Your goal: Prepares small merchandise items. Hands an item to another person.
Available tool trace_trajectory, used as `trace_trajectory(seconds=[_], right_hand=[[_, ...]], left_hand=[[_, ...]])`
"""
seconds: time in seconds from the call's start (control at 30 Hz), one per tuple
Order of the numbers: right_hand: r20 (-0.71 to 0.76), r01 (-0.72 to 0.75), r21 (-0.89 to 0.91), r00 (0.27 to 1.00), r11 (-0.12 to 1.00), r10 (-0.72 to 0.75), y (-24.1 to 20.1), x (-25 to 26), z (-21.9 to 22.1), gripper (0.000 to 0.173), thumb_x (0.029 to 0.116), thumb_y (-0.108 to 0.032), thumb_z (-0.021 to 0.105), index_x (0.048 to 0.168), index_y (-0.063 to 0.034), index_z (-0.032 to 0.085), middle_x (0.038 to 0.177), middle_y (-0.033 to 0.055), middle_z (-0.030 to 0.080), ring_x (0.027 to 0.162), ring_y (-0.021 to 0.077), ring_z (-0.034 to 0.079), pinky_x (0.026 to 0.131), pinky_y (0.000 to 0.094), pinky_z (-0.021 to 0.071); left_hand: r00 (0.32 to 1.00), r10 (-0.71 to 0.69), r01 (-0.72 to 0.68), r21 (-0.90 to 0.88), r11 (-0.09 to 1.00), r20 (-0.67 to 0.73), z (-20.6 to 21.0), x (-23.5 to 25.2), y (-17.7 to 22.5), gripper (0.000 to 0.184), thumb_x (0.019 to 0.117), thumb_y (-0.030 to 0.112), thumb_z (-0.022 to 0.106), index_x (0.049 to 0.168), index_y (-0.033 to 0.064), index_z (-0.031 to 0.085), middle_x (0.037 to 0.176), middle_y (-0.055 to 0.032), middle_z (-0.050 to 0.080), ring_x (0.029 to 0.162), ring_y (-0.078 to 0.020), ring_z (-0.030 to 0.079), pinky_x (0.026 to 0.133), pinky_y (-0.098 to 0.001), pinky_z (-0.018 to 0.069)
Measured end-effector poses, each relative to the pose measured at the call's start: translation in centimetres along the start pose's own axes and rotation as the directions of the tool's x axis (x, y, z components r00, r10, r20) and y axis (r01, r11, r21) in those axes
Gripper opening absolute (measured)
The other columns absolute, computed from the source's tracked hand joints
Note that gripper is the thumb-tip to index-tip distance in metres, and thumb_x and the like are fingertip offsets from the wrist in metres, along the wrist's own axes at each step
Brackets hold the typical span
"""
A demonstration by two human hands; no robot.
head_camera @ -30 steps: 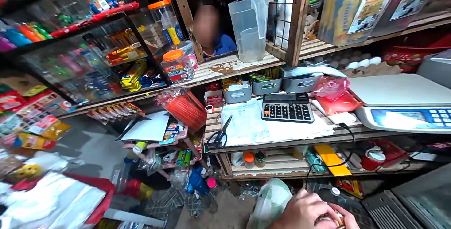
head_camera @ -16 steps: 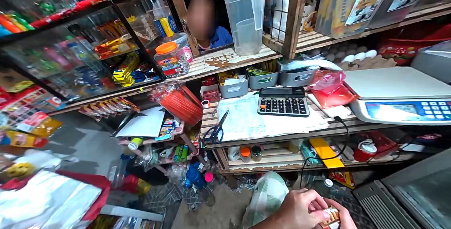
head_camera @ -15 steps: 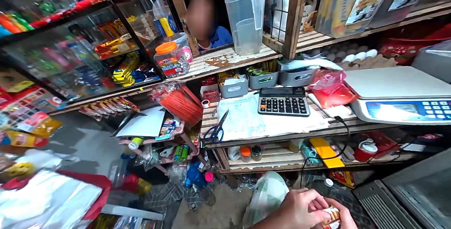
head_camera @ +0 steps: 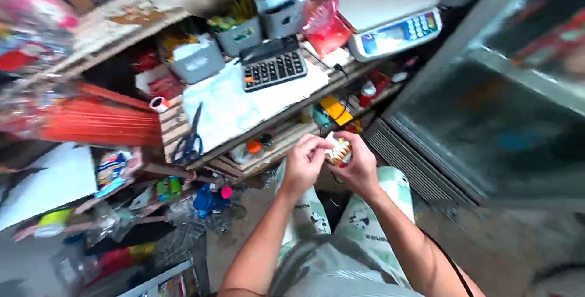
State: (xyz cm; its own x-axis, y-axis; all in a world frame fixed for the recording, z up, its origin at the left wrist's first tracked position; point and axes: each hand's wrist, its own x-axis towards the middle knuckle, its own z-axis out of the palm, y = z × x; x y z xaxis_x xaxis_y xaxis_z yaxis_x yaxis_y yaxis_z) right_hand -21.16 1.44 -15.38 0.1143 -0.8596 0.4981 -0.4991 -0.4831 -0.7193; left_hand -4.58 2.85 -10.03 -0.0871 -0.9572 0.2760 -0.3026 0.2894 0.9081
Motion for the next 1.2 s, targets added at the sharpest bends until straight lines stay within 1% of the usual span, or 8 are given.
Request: trace_trajectory(seconds=[0.13,0.27,0.37,0.67,0.8,0.93,1.03,1.2], right_hand=[[-0.074,0.007,-0.162,0.997,0.987,-0.019,0.3,0.3,0.2,0.061,0.0733,-0.022,0.086,0.130,-0.0104,0.064,0.104,0.0112,0.070,0.093,0.0299,0.068,0.076,0.0518,0.0553],[-0.133,0.023,-0.344,0.988,0.939,-0.073,0.7,0.3,0.6,0.048,0.0777,-0.012,0.076,0.125,-0.0107,0.068,0.094,0.0126,0.069,0.086,0.0321,0.068,0.072,0.0506,0.0532],[-0.165,0.035,-0.405,0.980,0.914,-0.111,0.9,0.3,0.7,0.045,0.0796,-0.011,0.074,0.124,-0.0116,0.069,0.093,0.0133,0.069,0.085,0.0325,0.068,0.072,0.0494,0.0523],[-0.158,-0.004,-0.373,0.986,0.928,-0.059,1.8,0.0,0.6,0.056,0.0724,-0.017,0.083,0.126,-0.0098,0.067,0.095,0.0126,0.068,0.085,0.0309,0.067,0.072,0.0483,0.0521],[-0.185,-0.002,-0.399,0.980,0.917,-0.079,1.7,0.0,0.8,0.053,0.0729,-0.015,0.082,0.124,-0.0095,0.069,0.093,0.0131,0.068,0.085,0.0314,0.067,0.073,0.0476,0.0518],[-0.145,0.028,-0.422,0.984,0.906,-0.098,1.7,0.0,0.6,0.055,0.0709,-0.013,0.082,0.124,-0.0112,0.069,0.093,0.0127,0.070,0.085,0.0321,0.068,0.073,0.0493,0.0526],[-0.120,0.040,-0.428,0.988,0.903,-0.100,1.6,0.1,0.5,0.055,0.0711,-0.010,0.081,0.124,-0.0110,0.069,0.092,0.0132,0.068,0.084,0.0331,0.067,0.073,0.0497,0.0520],[-0.069,0.028,-0.451,0.995,0.892,-0.066,1.2,0.0,0.4,0.049,0.0777,-0.006,0.076,0.126,-0.0103,0.068,0.091,0.0142,0.067,0.084,0.0338,0.067,0.071,0.0514,0.0511]], left_hand=[[1.000,0.023,-0.026,0.259,0.965,0.014,0.2,0.1,0.2,0.020,0.0954,0.020,0.064,0.110,0.0163,0.078,0.107,0.0004,0.065,0.101,-0.0118,0.060,0.083,-0.0301,0.0532],[0.998,0.036,-0.011,0.457,0.890,-0.046,2.0,0.0,0.6,0.033,0.0865,0.039,0.081,0.110,0.0172,0.077,0.106,-0.0029,0.064,0.104,-0.0199,0.060,0.086,-0.0364,0.0534],[0.998,-0.012,0.043,0.470,0.882,-0.068,3.0,0.3,0.5,0.031,0.0857,0.033,0.083,0.108,0.0134,0.076,0.105,-0.0057,0.065,0.103,-0.0224,0.062,0.085,-0.0382,0.0553],[0.996,-0.018,0.048,0.346,0.937,-0.091,2.9,0.9,0.6,0.008,0.0915,0.021,0.077,0.095,0.0141,0.077,0.092,0.0004,0.067,0.090,-0.0114,0.065,0.080,-0.0301,0.0564],[1.000,-0.019,0.025,0.379,0.925,-0.022,2.5,1.0,0.6,0.016,0.0941,0.022,0.075,0.106,0.0115,0.076,0.097,-0.0036,0.068,0.092,-0.0150,0.065,0.083,-0.0323,0.0561],[1.000,0.021,-0.027,0.445,0.895,0.018,2.0,1.3,0.8,0.012,0.0971,0.022,0.070,0.101,0.0153,0.079,0.099,0.0004,0.072,0.097,-0.0162,0.064,0.084,-0.0344,0.0534],[0.997,-0.012,-0.019,0.374,0.927,0.078,1.2,1.8,0.9,0.017,0.0916,0.023,0.078,0.105,0.0124,0.075,0.097,0.0022,0.073,0.094,-0.0134,0.066,0.083,-0.0327,0.0547],[0.986,-0.097,0.033,0.414,0.910,0.134,1.9,1.7,0.5,0.037,0.0850,0.027,0.085,0.113,0.0082,0.068,0.101,-0.0044,0.071,0.097,-0.0199,0.066,0.088,-0.0406,0.0556]])
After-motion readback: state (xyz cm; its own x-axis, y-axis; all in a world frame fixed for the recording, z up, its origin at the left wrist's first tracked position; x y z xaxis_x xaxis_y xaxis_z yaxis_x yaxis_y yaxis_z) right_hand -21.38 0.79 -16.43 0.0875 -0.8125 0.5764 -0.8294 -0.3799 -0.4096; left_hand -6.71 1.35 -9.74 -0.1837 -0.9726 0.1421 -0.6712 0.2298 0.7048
